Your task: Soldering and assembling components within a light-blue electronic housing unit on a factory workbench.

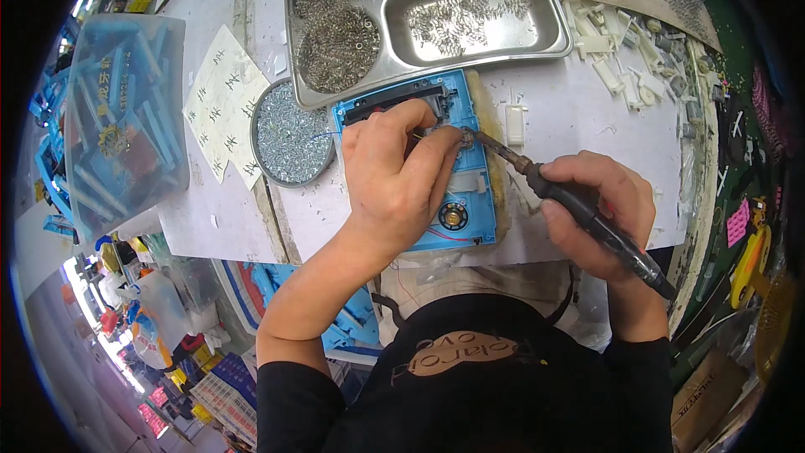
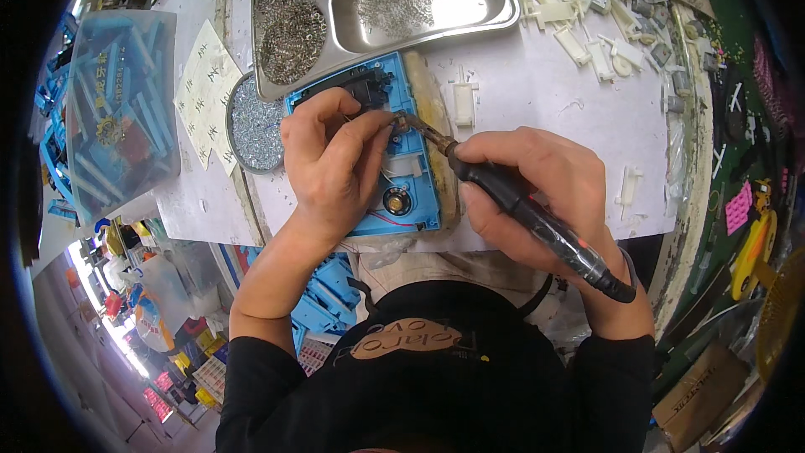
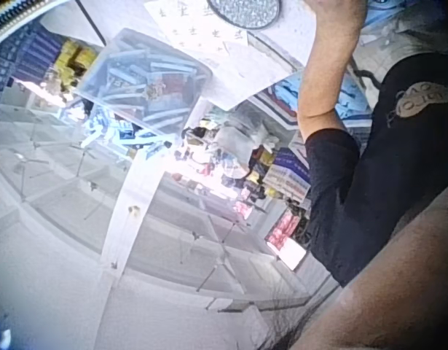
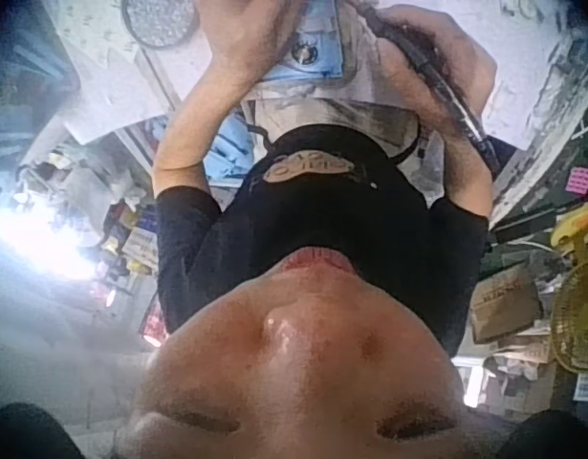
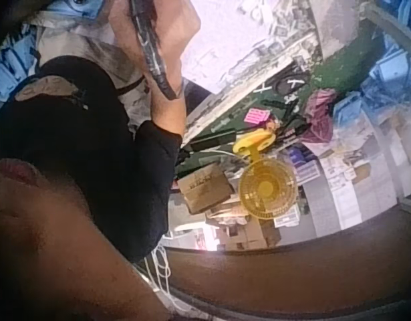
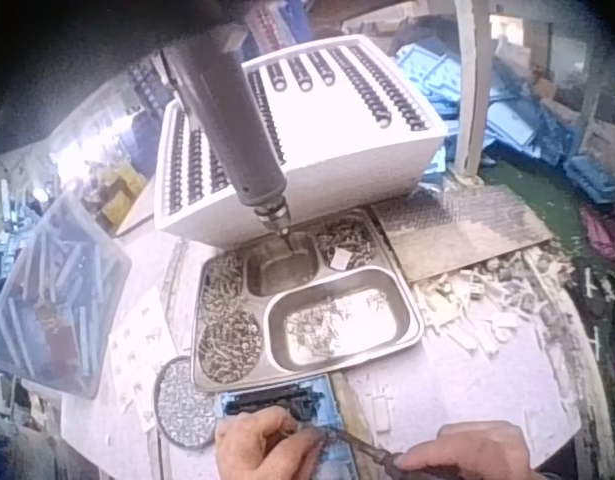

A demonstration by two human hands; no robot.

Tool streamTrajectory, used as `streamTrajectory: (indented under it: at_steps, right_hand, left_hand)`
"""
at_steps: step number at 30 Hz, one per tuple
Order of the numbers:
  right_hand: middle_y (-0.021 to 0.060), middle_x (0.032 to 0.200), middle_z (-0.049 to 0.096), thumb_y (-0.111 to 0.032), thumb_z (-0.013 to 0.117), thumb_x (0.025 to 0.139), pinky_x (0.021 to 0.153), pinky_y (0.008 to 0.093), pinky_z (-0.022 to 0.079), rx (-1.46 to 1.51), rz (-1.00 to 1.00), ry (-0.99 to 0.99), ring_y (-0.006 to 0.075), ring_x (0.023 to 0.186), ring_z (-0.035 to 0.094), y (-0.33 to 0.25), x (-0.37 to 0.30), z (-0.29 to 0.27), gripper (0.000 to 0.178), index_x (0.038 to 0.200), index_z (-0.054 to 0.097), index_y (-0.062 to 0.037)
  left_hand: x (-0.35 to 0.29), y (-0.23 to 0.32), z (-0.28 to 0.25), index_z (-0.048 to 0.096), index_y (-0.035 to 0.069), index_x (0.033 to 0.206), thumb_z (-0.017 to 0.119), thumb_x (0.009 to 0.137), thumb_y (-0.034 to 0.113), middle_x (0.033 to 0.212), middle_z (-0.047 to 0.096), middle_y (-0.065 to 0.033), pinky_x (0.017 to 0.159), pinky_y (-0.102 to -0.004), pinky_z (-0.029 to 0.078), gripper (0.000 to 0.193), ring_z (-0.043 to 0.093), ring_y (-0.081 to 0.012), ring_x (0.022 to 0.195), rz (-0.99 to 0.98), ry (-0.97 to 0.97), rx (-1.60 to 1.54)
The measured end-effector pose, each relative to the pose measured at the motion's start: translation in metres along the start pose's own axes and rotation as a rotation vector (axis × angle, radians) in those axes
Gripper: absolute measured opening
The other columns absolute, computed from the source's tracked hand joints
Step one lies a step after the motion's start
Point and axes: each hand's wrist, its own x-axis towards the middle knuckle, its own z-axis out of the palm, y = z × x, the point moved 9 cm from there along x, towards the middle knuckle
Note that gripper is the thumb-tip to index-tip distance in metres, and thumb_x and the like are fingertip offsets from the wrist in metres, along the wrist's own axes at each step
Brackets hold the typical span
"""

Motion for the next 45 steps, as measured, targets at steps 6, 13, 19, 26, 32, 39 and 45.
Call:
streamTrajectory:
  at_steps: [6,13,19,26,32,39,45]
  right_hand:
    - [0.0111,0.085,0.071,-0.003,0.077,0.078,0.062,0.0316,0.054,0.005,0.003,-0.005,0.0234,0.067,0.069,0.000,0.000,0.003,0.031,0.108,0.067,-0.0031]
    - [0.0108,0.083,0.071,-0.006,0.077,0.078,0.061,0.0317,0.052,-0.008,0.025,0.011,0.0233,0.065,0.067,0.000,-0.004,-0.002,0.030,0.107,0.068,-0.0034]
    - [0.0099,0.079,0.069,-0.006,0.077,0.077,0.059,0.0307,0.050,-0.002,0.050,0.053,0.0222,0.062,0.064,0.000,-0.007,-0.010,0.031,0.107,0.068,-0.0039]
    - [0.0094,0.077,0.068,-0.006,0.077,0.078,0.057,0.0301,0.049,-0.012,0.033,0.054,0.0213,0.061,0.063,-0.002,-0.005,-0.011,0.031,0.107,0.069,-0.0038]
    - [0.0089,0.076,0.068,-0.006,0.077,0.078,0.057,0.0299,0.049,0.022,0.020,0.090,0.0208,0.060,0.063,0.002,-0.007,-0.012,0.031,0.108,0.069,-0.0040]
    - [0.0085,0.074,0.066,-0.006,0.077,0.079,0.055,0.0301,0.048,-0.001,0.005,0.089,0.0204,0.059,0.061,0.000,-0.008,-0.012,0.031,0.109,0.068,-0.0042]
    - [0.0087,0.074,0.066,-0.006,0.077,0.079,0.055,0.0302,0.048,0.002,0.001,0.088,0.0206,0.059,0.061,-0.001,-0.008,-0.013,0.032,0.109,0.068,-0.0041]
  left_hand:
    - [0.000,-0.001,0.001,0.075,0.008,0.096,0.084,0.068,0.000,0.101,0.062,-0.0065,0.079,-0.0328,0.039,0.030,0.057,-0.0198,0.088,0.011,0.012,-0.003]
    - [0.000,-0.001,0.001,0.074,0.008,0.095,0.083,0.068,0.001,0.099,0.062,-0.0067,0.080,-0.0336,0.038,0.030,0.058,-0.0201,0.087,0.016,0.005,-0.001]
    - [-0.001,-0.001,0.002,0.074,0.008,0.095,0.083,0.068,0.001,0.098,0.062,-0.0069,0.080,-0.0337,0.038,0.029,0.059,-0.0205,0.087,0.011,0.010,-0.002]
    - [-0.001,-0.001,0.001,0.074,0.008,0.095,0.083,0.068,0.003,0.099,0.062,-0.0062,0.079,-0.0345,0.038,0.029,0.058,-0.0200,0.083,0.017,0.016,-0.008]
    - [-0.001,-0.001,0.002,0.072,0.008,0.096,0.081,0.070,0.006,0.101,0.062,-0.0048,0.075,-0.0362,0.037,0.028,0.057,-0.0188,0.075,0.048,0.053,-0.004]
    - [-0.001,0.000,0.002,0.073,0.008,0.096,0.081,0.070,0.006,0.101,0.062,-0.0050,0.076,-0.0362,0.037,0.027,0.057,-0.0188,0.075,0.045,0.050,-0.007]
    - [-0.001,-0.001,0.002,0.073,0.008,0.096,0.081,0.070,0.006,0.100,0.062,-0.0049,0.075,-0.0361,0.037,0.027,0.057,-0.0188,0.075,0.040,0.047,-0.006]
